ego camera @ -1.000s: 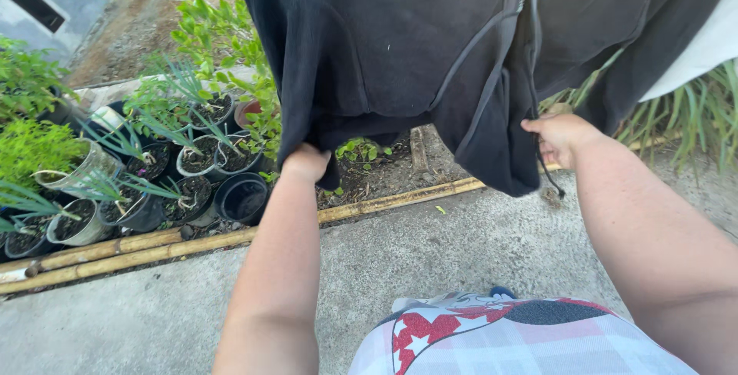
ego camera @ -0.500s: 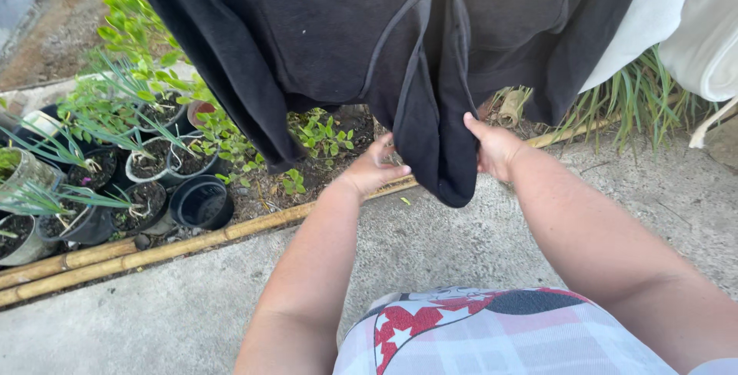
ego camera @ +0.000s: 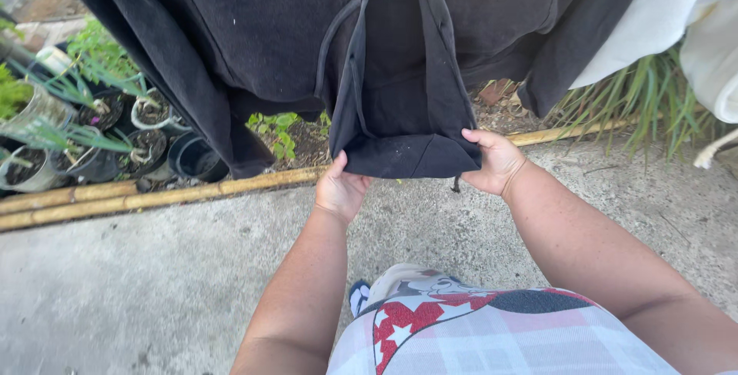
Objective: The person picks up a yellow sweatshirt, a white hoodie, and a black zip-up hoodie from a basin on a chair and hangs each one over a clothesline by hand.
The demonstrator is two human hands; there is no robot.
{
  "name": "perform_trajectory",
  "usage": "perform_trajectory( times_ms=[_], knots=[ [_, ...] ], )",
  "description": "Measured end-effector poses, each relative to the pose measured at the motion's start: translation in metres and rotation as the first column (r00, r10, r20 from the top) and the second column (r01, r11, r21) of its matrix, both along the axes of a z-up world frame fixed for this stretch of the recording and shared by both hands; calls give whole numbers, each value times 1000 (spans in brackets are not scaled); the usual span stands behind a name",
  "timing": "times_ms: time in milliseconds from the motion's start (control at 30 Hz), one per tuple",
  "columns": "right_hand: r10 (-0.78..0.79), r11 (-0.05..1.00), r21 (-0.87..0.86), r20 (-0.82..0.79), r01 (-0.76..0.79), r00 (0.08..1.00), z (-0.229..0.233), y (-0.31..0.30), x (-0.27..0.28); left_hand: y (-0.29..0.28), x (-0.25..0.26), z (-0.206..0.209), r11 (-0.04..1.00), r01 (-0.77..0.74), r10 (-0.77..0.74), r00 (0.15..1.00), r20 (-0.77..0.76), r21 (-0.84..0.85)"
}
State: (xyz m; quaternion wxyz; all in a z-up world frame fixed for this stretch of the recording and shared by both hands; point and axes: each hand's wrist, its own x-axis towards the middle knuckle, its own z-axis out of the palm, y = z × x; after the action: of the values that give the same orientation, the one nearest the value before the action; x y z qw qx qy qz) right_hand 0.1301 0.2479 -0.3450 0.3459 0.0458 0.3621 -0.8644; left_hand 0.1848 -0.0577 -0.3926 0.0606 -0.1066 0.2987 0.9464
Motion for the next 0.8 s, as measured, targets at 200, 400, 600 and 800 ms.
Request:
perform_trajectory(
  times_ms=[200, 400, 600, 800],
  knots=[
    [116, 992, -33, -78, -119, 990, 11, 10, 11, 50, 34, 44, 952, -7, 55, 987, -149, 306],
    [78, 991, -109, 45, -72, 996, 42, 7, 21, 80, 53, 61, 984, 23, -7, 996, -93, 175],
    [35, 999, -20, 156, -32, 987, 43, 1, 7, 89, 48, 80, 954, 256, -277, 951, -136, -156],
    [-458, 808, 306, -212, 503, 864, 46, 15, -3, 83, 35, 122, 975, 221, -222, 963, -155, -25]
  ],
)
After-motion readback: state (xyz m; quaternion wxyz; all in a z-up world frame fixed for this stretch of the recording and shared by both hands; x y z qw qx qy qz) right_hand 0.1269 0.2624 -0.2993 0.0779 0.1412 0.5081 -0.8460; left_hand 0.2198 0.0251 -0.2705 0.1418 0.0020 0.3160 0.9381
